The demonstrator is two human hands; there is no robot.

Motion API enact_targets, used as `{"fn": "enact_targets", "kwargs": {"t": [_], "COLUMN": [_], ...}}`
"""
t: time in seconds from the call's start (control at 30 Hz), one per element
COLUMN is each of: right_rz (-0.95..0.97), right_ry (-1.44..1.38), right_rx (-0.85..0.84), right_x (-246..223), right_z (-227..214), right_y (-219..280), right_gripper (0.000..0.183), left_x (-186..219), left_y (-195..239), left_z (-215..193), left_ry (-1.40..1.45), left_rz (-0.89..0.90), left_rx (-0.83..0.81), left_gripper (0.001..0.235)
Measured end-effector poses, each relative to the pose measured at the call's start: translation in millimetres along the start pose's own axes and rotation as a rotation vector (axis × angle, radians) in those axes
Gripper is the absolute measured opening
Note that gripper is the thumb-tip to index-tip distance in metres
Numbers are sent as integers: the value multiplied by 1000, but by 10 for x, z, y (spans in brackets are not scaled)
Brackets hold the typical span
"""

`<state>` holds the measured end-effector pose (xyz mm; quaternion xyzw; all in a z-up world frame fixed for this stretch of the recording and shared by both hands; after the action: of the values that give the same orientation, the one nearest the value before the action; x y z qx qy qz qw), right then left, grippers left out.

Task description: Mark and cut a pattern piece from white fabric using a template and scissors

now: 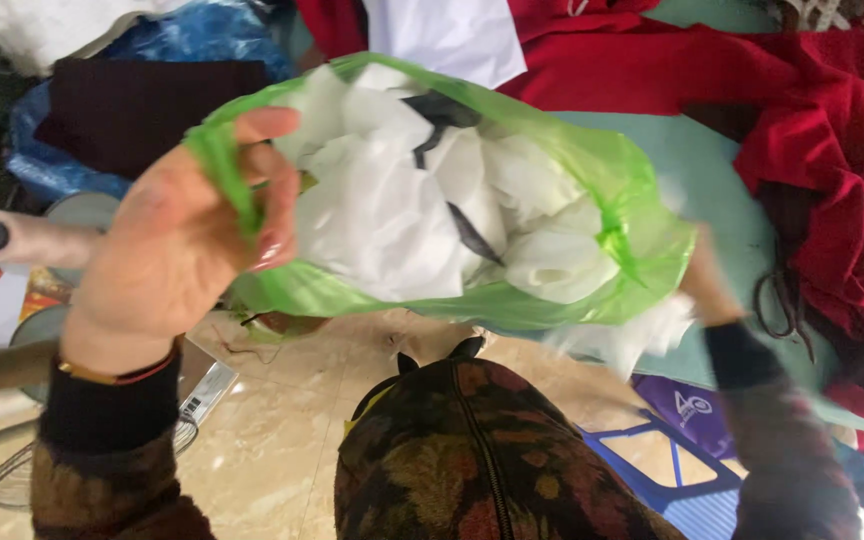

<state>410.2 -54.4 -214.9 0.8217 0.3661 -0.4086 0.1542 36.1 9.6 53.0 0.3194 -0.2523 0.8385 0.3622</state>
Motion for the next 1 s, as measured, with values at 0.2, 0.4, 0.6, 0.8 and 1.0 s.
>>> {"fn": "enact_targets", "kwargs": {"t": [0.2, 0.4, 0.6, 0.8, 1.0], "right_rz": [7, 24, 76, 175, 259], "right_ry": [27, 66, 82, 88, 77], "right_rx": [-140, -254, -353, -444, -530], "right_x": [-308, -24, -1472, -2488, -2941], "right_z": [59, 267, 207, 265, 272], "right_y": [-737, -786, -1618, -1706, -1861], "right_gripper": [78, 82, 85, 89, 92], "left_x": [-31, -89, -128, -475, -474], "left_y": [26, 35, 96, 122, 396], "left_z": [1, 17, 35, 366, 606], "left_ry": [28, 45, 211, 297, 251], "left_rz": [12, 18, 68, 32, 18], "left_rx": [-15, 20, -77, -247, -234], "left_gripper": [53, 73, 41, 46, 59]}}
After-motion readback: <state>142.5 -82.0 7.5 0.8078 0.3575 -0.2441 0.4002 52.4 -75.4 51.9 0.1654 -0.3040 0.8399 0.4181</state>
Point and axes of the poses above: each hand's wrist, its own y-axis away from the middle knuckle, its own z-axis out of the palm, x = y × z, the point moved 4 cm from there along -y, towards the middle knuckle, and after that the axes turned 7 degrees about y, right-handed, at the moved point
